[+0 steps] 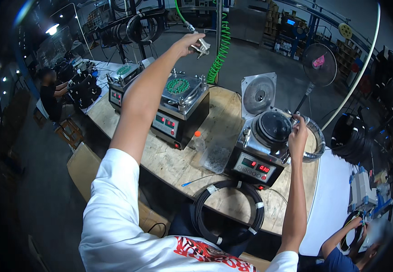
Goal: Assembling and testing large cable coils using industrial machinery.
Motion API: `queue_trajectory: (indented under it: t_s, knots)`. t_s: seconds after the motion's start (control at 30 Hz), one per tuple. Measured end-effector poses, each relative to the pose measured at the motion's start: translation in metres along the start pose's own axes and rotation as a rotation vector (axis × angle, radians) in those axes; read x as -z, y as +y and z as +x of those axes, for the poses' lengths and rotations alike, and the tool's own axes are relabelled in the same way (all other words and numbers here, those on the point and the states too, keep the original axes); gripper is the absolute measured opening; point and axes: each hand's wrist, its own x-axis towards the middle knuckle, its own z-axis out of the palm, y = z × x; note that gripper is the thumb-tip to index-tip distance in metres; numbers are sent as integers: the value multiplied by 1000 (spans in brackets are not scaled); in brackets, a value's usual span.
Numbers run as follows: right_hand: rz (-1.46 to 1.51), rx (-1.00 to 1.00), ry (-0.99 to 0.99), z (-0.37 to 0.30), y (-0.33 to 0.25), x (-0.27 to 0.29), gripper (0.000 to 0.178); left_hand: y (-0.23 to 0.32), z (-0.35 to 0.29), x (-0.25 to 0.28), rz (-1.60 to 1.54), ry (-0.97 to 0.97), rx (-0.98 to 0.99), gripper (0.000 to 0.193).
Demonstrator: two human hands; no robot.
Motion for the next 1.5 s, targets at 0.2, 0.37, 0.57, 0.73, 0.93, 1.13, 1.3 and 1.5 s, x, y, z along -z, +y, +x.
queue_trajectory:
  t_s: [0.2, 0.37, 0.57, 0.73, 0.93, 1.13, 1.3, 1.5]
  knots:
    - [-52, -37, -38, 1, -5, 6, 51, -39, 43, -11, 104, 29, 165, 52]
    - [-95, -115, -121, 6, -14, 7, 50, -71, 56, -22, 139, 21, 140, 54]
    - [-105, -71, -104, 1, -14, 4, 48, -74, 52, -16, 233, -69, 22, 58]
    - [-138, -53, -89, -1, -6, 7, 44, -62, -10, -27, 434, -112, -116, 57]
    - [-163, 72, -45, 4, 12, 4, 39, -107, -125, -46, 503, -382, -436, 62]
    - [-167, 22, -64, 8, 8, 1, 36, -195, -228, -79, 468, -376, -235, 92]
    - [-136, 15, -37, 0, 3, 7, 37, -285, -254, -115, 442, -15, -67, 94]
    - [-138, 76, -32, 0, 9, 0, 34, -301, -245, -110, 456, 145, -55, 52]
